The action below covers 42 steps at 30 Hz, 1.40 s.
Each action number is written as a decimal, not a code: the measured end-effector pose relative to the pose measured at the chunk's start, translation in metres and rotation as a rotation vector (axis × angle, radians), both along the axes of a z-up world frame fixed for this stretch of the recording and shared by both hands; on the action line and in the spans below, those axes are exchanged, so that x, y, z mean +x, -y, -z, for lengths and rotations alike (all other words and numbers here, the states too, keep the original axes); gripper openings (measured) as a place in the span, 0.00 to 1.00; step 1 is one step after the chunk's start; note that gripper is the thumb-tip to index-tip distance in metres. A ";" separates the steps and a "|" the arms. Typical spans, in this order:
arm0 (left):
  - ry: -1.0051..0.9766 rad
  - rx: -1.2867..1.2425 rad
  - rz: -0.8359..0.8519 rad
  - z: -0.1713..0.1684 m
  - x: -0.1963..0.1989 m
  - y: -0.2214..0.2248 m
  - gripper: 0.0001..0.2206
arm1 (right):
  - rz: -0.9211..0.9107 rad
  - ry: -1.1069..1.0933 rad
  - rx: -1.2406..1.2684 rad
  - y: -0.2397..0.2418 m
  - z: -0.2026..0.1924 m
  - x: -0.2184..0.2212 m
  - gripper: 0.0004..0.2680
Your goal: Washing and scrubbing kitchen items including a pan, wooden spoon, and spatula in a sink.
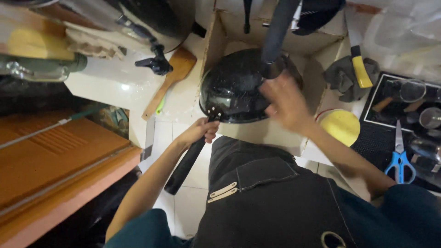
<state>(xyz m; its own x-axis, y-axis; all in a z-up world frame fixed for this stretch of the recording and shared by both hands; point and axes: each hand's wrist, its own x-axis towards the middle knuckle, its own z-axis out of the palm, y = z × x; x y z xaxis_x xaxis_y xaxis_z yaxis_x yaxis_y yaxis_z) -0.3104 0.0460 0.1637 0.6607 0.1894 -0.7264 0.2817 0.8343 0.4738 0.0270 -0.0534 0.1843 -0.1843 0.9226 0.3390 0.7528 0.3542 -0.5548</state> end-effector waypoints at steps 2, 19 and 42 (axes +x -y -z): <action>-0.003 0.024 -0.006 0.003 0.011 -0.004 0.13 | -0.194 0.206 0.033 -0.004 0.018 -0.037 0.18; -0.134 0.418 0.293 -0.064 0.021 0.046 0.10 | -0.396 -0.136 -0.633 -0.187 0.235 0.053 0.19; 0.124 0.358 0.325 -0.016 -0.006 0.025 0.11 | 0.837 -1.187 -0.903 0.005 0.084 0.138 0.19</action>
